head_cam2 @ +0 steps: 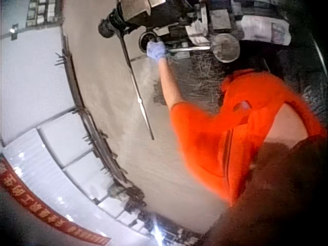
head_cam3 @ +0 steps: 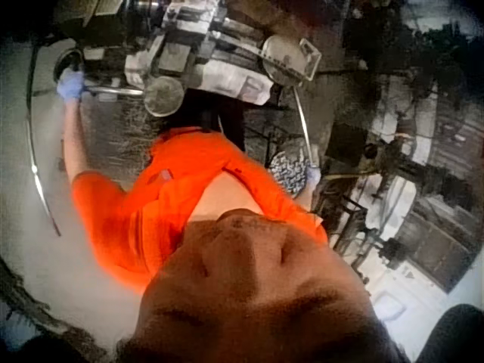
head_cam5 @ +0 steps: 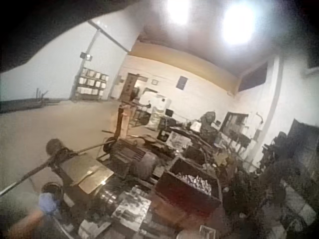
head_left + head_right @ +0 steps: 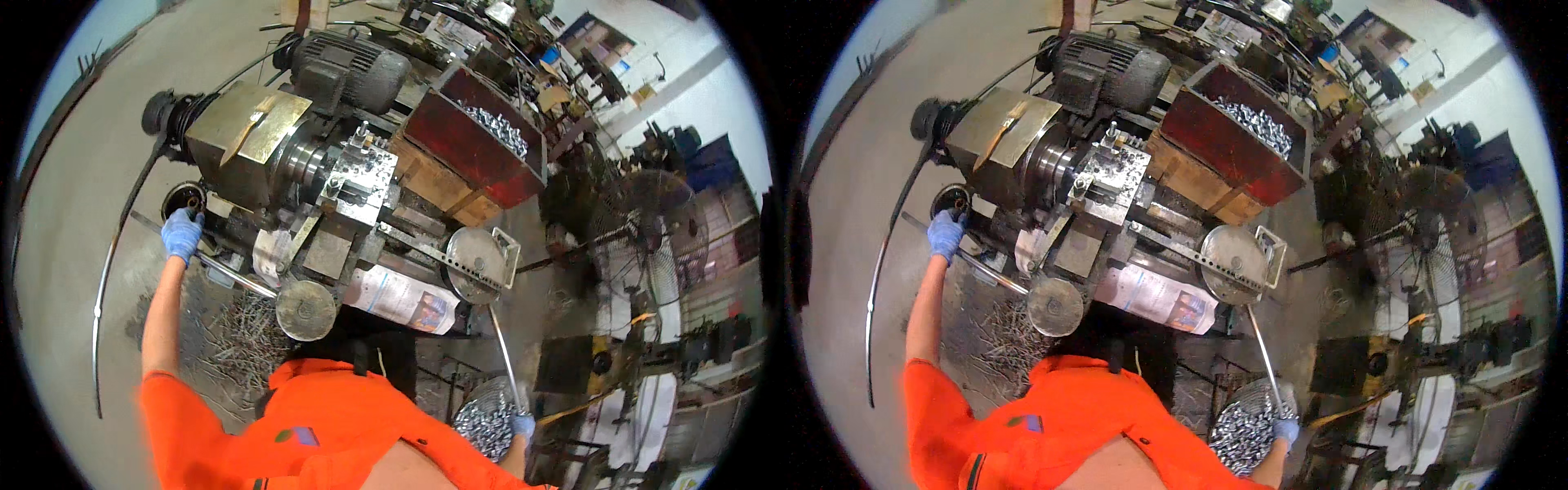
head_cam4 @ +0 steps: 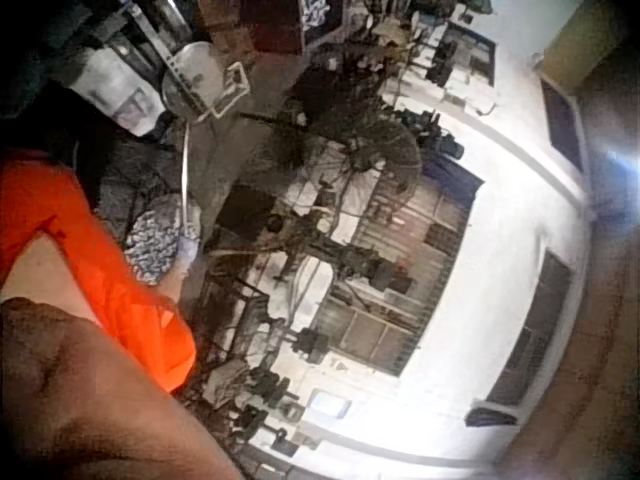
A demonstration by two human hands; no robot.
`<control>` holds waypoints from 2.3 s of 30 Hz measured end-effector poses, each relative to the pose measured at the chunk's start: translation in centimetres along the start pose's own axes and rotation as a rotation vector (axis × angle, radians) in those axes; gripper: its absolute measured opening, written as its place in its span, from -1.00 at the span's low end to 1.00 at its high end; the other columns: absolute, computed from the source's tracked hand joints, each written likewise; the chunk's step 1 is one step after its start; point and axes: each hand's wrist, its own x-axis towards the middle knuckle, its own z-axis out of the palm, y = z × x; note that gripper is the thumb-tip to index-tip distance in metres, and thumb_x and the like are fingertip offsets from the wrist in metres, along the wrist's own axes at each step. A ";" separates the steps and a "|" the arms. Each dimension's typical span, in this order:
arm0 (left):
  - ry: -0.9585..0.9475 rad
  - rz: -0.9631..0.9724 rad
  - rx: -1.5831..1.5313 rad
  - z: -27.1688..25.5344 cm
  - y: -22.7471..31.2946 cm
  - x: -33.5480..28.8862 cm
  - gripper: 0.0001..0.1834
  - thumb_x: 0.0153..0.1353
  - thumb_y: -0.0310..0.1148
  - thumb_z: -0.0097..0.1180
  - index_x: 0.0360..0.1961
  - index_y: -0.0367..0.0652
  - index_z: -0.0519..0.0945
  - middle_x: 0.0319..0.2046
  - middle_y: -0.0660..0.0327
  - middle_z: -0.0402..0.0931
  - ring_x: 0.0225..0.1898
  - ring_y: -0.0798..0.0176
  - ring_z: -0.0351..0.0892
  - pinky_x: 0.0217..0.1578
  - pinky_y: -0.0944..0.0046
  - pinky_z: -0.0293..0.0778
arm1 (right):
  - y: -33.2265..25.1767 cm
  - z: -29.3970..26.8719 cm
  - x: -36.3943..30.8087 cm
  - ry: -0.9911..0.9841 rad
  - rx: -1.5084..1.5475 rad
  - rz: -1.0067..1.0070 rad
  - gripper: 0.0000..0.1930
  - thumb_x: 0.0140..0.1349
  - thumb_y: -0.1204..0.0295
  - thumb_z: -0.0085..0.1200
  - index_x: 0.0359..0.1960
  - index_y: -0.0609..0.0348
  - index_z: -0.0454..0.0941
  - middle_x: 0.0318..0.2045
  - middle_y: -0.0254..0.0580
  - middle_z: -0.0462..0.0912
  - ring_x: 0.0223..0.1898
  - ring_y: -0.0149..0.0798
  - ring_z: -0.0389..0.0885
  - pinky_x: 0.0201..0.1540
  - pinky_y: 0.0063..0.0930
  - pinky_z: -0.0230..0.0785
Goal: The person operates a metal lathe to process small cylindrical components, repeatedly loading unfinished parts from a basket into the lathe, using a lever to engage the machining process, and cleaning the work area with a brush.
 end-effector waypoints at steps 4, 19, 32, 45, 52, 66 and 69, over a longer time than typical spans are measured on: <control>0.010 0.025 -0.036 0.1 -0.2 0.1 -0.65 0.05 -0.06 0.12 -0.27 -0.06 0.64 -0.30 0.03 0.58 -0.23 -0.02 0.56 -0.19 0.09 0.45 | 0.2 1.3 0.1 0.081 -0.023 -0.108 -0.58 -0.07 0.04 0.09 -0.49 0.23 0.60 -0.41 0.16 0.59 -0.31 0.17 0.57 -0.27 -0.07 0.44; -0.005 0.026 -0.093 0.6 -0.7 0.5 -0.64 0.06 -0.08 0.12 -0.21 -0.05 0.64 -0.25 0.08 0.59 -0.21 0.03 0.58 -0.17 0.13 0.45 | -0.5 -0.6 -1.6 -0.058 0.062 0.127 -0.53 -0.11 0.11 0.15 -0.29 0.29 0.59 -0.22 0.23 0.56 -0.13 0.11 0.54 -0.07 -0.15 0.39; 0.075 0.049 -0.100 1.3 -1.7 0.6 -0.65 0.06 -0.07 0.12 -0.24 -0.08 0.64 -0.29 0.09 0.60 -0.24 0.02 0.58 -0.20 0.12 0.46 | -1.8 -1.6 -2.5 -0.124 0.045 0.139 -0.57 -0.09 0.11 0.14 -0.33 0.25 0.60 -0.24 0.20 0.57 -0.14 0.12 0.55 -0.06 -0.15 0.39; 0.020 0.062 -0.134 0.3 -0.7 0.4 -0.66 0.06 -0.09 0.12 -0.24 -0.06 0.64 -0.30 0.09 0.60 -0.25 0.04 0.59 -0.21 0.14 0.46 | -2.0 -2.1 -3.6 -0.121 0.068 0.184 -0.55 -0.22 0.23 0.25 -0.30 0.30 0.58 -0.24 0.24 0.57 -0.15 0.13 0.55 -0.08 -0.16 0.39; 0.027 0.071 -0.150 1.0 -1.1 0.8 -0.66 0.06 -0.09 0.12 -0.22 -0.05 0.65 -0.29 0.09 0.60 -0.24 0.04 0.59 -0.20 0.15 0.46 | -1.1 -0.7 -3.4 -0.087 0.103 0.197 -0.58 -0.23 0.25 0.23 -0.35 0.31 0.59 -0.27 0.24 0.57 -0.18 0.13 0.56 -0.09 -0.18 0.40; 0.036 0.079 -0.159 2.2 -2.1 1.5 -0.67 0.05 -0.08 0.12 -0.25 -0.04 0.65 -0.32 0.03 0.59 -0.28 0.00 0.59 -0.23 0.11 0.45 | -0.8 0.3 -3.6 -0.100 0.035 0.153 -0.62 -0.16 0.25 0.15 -0.35 0.31 0.58 -0.31 0.23 0.58 -0.21 0.15 0.56 -0.15 -0.13 0.41; 0.048 0.081 -0.165 2.3 -2.1 1.5 -0.68 0.05 -0.08 0.12 -0.26 -0.03 0.66 -0.33 0.03 0.59 -0.28 -0.01 0.59 -0.23 0.11 0.45 | -0.8 0.4 -3.9 -0.078 0.048 0.176 -0.61 -0.15 0.23 0.15 -0.34 0.30 0.58 -0.29 0.21 0.58 -0.21 0.14 0.56 -0.15 -0.13 0.41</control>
